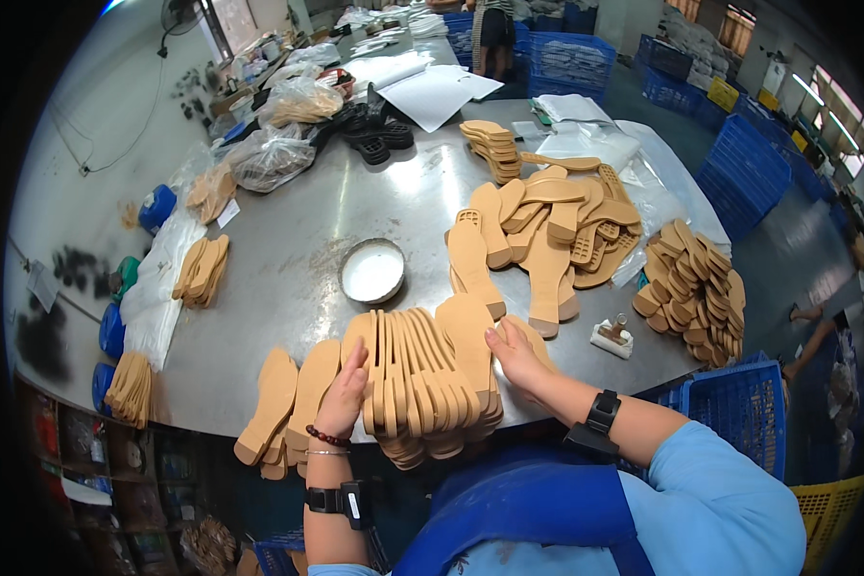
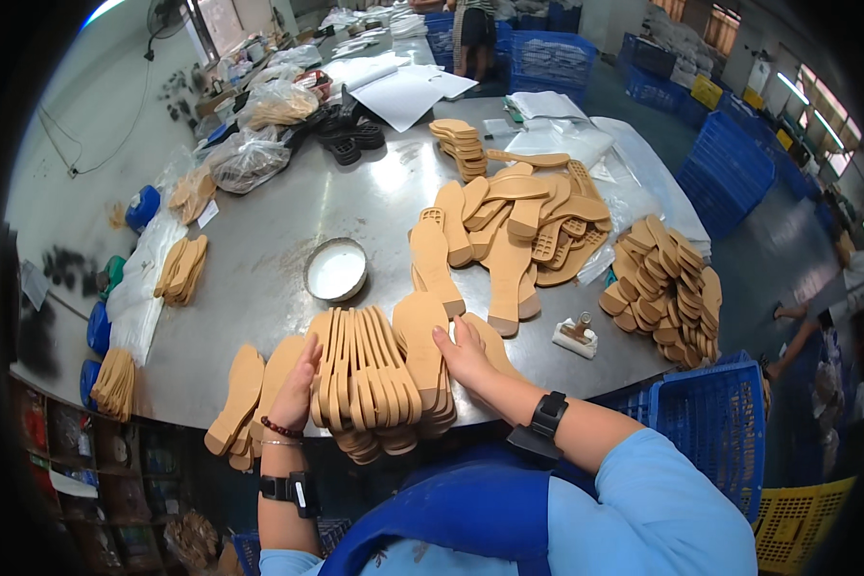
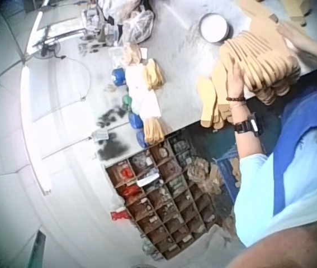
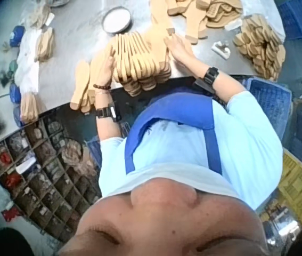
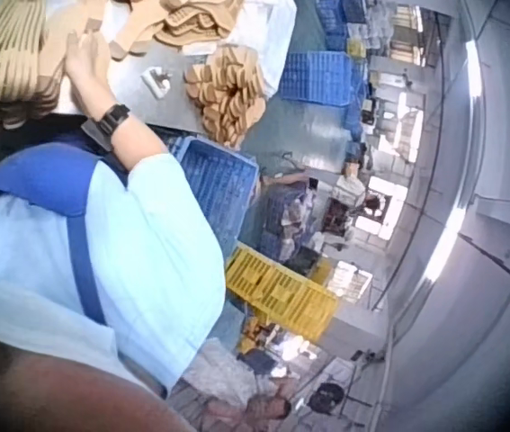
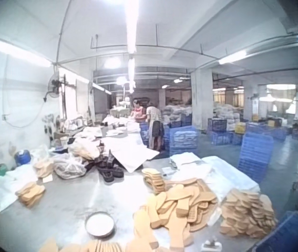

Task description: Applying adhesive with a brush to shoe sole components and packing finished pieces into plastic bags.

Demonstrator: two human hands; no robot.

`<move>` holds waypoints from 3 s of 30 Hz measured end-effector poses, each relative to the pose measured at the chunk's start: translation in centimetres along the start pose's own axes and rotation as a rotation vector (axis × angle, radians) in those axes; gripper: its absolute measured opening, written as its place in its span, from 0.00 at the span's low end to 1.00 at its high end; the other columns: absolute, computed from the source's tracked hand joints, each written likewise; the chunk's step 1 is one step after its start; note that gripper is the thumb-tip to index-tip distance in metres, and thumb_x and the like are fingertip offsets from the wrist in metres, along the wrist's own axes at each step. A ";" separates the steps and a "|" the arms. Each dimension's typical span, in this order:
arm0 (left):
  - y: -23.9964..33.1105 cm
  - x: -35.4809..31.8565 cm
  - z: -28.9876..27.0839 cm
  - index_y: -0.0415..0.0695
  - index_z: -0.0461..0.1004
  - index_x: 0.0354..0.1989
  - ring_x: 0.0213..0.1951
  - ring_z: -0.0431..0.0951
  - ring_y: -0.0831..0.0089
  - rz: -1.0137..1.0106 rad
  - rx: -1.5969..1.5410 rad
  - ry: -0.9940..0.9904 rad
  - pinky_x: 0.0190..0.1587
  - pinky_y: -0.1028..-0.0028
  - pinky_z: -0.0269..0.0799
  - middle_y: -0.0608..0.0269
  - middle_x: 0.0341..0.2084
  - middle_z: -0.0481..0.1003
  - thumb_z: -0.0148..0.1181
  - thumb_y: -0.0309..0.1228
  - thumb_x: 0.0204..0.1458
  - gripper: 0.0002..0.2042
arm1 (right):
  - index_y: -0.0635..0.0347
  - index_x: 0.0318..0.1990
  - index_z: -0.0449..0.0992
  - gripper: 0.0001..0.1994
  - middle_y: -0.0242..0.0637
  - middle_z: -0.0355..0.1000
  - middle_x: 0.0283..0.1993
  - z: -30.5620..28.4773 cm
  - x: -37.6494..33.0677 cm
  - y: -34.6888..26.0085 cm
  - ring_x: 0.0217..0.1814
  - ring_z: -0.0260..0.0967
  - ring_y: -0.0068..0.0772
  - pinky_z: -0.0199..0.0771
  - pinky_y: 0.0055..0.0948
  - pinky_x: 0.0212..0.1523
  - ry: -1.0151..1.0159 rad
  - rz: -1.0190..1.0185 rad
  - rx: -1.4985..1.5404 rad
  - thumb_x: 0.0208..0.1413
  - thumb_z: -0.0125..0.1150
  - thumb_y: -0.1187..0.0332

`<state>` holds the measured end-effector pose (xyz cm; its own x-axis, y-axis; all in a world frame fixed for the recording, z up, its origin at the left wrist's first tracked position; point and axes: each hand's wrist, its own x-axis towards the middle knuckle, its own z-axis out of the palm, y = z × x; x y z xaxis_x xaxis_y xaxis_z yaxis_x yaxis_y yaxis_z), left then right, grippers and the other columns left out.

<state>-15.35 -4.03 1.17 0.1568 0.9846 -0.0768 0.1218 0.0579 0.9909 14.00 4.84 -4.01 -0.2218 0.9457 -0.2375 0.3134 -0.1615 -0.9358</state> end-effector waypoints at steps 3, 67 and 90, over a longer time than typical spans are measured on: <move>0.6 -0.3 0.0 0.42 0.38 0.72 0.70 0.51 0.57 0.015 -0.302 0.179 0.70 0.63 0.46 0.45 0.70 0.47 0.42 0.63 0.58 0.44 | 0.72 0.70 0.43 0.40 0.58 0.43 0.73 -1.0 -0.7 0.9 0.77 0.36 0.49 0.41 0.39 0.72 -0.036 0.151 0.305 0.64 0.47 0.46; -0.9 1.8 -3.3 0.41 0.55 0.69 0.48 0.69 0.71 -0.837 0.391 0.434 0.51 0.74 0.65 0.57 0.53 0.69 0.39 0.42 0.67 0.26 | 0.62 0.37 0.80 0.14 0.51 0.77 0.42 -51.5 36.6 2.9 0.45 0.75 0.54 0.76 0.46 0.44 0.775 0.278 -0.842 0.49 0.64 0.59; 8.8 5.3 3.0 0.44 0.48 0.71 0.59 0.68 0.60 -0.242 -0.015 0.718 0.60 0.67 0.64 0.48 0.62 0.62 0.51 0.49 0.61 0.35 | 0.59 0.40 0.73 0.05 0.34 0.76 0.40 -46.0 11.5 -25.4 0.48 0.74 0.34 0.74 0.37 0.52 0.161 -1.122 0.900 0.61 0.57 0.68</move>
<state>-10.47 1.20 9.10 -0.5504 0.8091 -0.2061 0.0576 0.2831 0.9574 45.98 32.82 29.02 0.1678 0.7021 0.6921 -0.6424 0.6104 -0.4635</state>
